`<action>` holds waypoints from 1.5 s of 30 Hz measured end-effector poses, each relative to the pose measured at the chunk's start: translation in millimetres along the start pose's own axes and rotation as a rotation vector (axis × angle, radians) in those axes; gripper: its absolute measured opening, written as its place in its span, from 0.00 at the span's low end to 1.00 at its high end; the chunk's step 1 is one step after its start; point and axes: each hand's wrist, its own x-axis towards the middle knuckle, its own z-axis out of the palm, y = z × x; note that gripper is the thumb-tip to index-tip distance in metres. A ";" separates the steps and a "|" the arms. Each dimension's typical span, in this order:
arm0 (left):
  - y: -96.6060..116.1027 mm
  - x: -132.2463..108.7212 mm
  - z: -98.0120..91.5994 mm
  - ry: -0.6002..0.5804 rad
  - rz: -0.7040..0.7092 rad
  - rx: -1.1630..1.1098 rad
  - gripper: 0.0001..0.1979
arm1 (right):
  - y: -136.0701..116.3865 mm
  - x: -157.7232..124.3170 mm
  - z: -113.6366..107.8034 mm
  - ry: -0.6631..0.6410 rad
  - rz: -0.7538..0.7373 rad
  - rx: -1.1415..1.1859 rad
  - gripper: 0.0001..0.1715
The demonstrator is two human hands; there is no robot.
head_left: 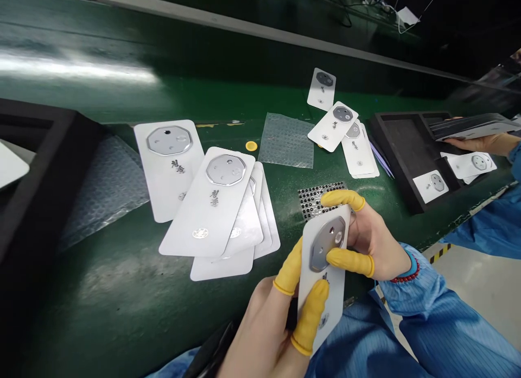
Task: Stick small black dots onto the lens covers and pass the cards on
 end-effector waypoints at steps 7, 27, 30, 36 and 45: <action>-10.4 -0.2 -1.2 0.007 -0.001 0.012 0.31 | 7.0 2.1 -0.5 0.080 -0.042 -0.034 0.26; -13.6 59.8 -31.2 0.294 -0.198 0.251 0.15 | 51.6 -43.7 -62.1 0.233 -0.416 -1.400 0.16; -14.9 60.0 -17.7 0.159 -0.225 0.154 0.15 | 42.1 -43.2 -58.1 0.302 -0.616 -1.328 0.19; -15.5 59.4 -0.9 0.134 -0.279 -0.087 0.19 | 17.8 -34.0 -38.7 0.032 -0.564 -1.251 0.16; -11.7 50.3 8.4 0.142 -0.446 -0.382 0.21 | 40.6 3.0 -12.8 0.081 -0.651 -1.123 0.10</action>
